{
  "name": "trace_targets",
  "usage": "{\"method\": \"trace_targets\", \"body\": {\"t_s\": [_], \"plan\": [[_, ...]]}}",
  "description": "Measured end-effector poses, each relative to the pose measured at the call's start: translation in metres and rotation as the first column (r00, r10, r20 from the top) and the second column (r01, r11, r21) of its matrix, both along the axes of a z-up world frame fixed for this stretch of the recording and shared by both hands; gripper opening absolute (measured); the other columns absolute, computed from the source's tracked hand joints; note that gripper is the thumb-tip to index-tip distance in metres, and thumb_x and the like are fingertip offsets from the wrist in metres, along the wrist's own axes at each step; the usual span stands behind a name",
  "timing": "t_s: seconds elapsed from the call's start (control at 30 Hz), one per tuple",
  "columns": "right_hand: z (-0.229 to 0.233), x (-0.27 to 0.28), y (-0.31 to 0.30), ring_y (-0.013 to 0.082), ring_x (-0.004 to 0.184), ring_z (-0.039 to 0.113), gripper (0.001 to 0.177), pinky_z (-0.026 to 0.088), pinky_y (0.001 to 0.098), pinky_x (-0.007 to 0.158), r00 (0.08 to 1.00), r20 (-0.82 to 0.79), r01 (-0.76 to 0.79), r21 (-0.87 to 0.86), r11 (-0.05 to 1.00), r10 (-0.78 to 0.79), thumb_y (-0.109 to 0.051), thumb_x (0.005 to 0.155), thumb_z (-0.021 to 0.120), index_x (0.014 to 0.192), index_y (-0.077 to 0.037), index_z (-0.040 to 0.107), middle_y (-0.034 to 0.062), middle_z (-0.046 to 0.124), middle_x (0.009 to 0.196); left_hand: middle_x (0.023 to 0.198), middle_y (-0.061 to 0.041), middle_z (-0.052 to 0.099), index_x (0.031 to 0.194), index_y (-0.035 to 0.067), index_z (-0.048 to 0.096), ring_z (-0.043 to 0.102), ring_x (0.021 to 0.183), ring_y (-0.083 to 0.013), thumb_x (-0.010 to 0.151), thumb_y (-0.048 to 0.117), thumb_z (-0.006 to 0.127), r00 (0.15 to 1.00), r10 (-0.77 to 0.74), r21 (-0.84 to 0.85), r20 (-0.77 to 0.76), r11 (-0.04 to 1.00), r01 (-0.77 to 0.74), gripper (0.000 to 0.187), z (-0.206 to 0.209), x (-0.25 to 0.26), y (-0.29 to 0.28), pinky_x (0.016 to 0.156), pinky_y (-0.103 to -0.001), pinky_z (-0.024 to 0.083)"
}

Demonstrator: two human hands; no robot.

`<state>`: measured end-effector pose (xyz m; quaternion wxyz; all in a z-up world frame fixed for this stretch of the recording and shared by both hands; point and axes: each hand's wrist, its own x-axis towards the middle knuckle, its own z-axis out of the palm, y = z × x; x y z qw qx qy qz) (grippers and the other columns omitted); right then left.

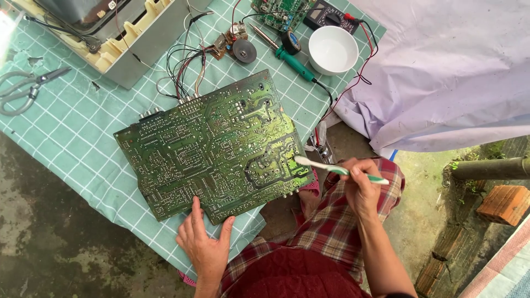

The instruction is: Cleaning a large circuit board using a toothbrush and a cleaning solution.

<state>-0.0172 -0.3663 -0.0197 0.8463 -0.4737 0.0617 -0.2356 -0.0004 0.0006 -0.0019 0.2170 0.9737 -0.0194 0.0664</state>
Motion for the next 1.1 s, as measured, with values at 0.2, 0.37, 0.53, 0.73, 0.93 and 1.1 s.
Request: {"method": "trace_targets", "body": {"t_s": [0.2, 0.37, 0.53, 0.73, 0.93, 1.1], "plan": [[-0.008, -0.024, -0.003, 0.0138, 0.076, 0.063, 0.003, 0.053, 0.0238, 0.072, 0.996, -0.069, 0.050, 0.039, 0.998, -0.047, -0.005, 0.096, 0.065, 0.095, -0.007, 0.062, 0.0096, 0.067, 0.088, 0.114, -0.009, 0.061, 0.154, 0.005, 0.040, 0.049, 0.103, -0.0262, 0.078, 0.061, 0.071, 1.000, 0.005, 0.006, -0.029, 1.000, -0.005, 0.099, 0.004, 0.000, -0.001, 0.088, -0.046, 0.032], [-0.001, 0.019, 0.002, 0.0136, 0.077, 0.065, 0.006, 0.058, 0.0241, 0.072, 1.000, 0.004, 0.031, 0.040, 0.999, -0.031, -0.006, 0.098, 0.067, 0.096, -0.008, 0.062, 0.0067, 0.067, 0.085, 0.116, -0.010, 0.062, 0.153, 0.005, 0.040, 0.051, 0.103, -0.0261, 0.077, 0.063, 0.071, 1.000, 0.003, 0.009, -0.010, 1.000, -0.003, 0.101, -0.006, 0.000, 0.004, 0.090, -0.048, 0.035], [-0.006, -0.003, 0.010, 0.0148, 0.079, 0.066, 0.005, 0.057, 0.0290, 0.079, 0.998, -0.020, 0.056, 0.107, 0.993, -0.054, -0.007, 0.098, 0.067, 0.097, -0.008, 0.062, 0.0074, 0.070, 0.085, 0.116, -0.010, 0.062, 0.154, 0.006, 0.039, 0.051, 0.102, -0.0252, 0.076, 0.063, 0.072, 1.000, -0.001, 0.005, -0.013, 1.000, 0.001, 0.102, -0.007, 0.000, 0.005, 0.089, -0.047, 0.035], [-0.013, -0.035, 0.014, 0.0139, 0.077, 0.066, 0.005, 0.056, 0.0273, 0.074, 0.995, -0.070, 0.085, 0.104, 0.991, -0.078, -0.010, 0.098, 0.068, 0.096, -0.009, 0.063, 0.0062, 0.071, 0.084, 0.117, -0.011, 0.061, 0.153, 0.004, 0.040, 0.050, 0.104, -0.0263, 0.077, 0.060, 0.073, 1.000, -0.004, -0.015, -0.024, 1.000, 0.003, 0.101, -0.001, 0.000, 0.002, 0.090, -0.048, 0.034], [-0.006, 0.021, 0.014, 0.0166, 0.085, 0.061, 0.010, 0.051, 0.0271, 0.083, 0.995, -0.071, 0.077, 0.097, 0.992, -0.070, -0.009, 0.100, 0.065, 0.100, -0.006, 0.055, 0.0118, 0.066, 0.098, 0.117, -0.011, 0.063, 0.154, 0.005, 0.040, 0.052, 0.103, -0.0264, 0.076, 0.061, 0.073, 1.000, 0.003, -0.012, -0.013, 1.000, -0.003, 0.101, -0.003, 0.000, 0.002, 0.090, -0.047, 0.035], [-0.013, -0.020, 0.012, 0.0146, 0.077, 0.066, 0.007, 0.057, 0.0256, 0.073, 0.994, -0.089, 0.077, 0.129, 0.989, -0.066, -0.007, 0.099, 0.066, 0.097, -0.007, 0.060, 0.0084, 0.069, 0.086, 0.116, -0.010, 0.062, 0.154, 0.006, 0.040, 0.051, 0.102, -0.0255, 0.076, 0.060, 0.074, 1.000, 0.002, -0.005, -0.016, 1.000, -0.002, 0.101, 0.002, 0.000, 0.001, 0.090, -0.046, 0.034]]}}
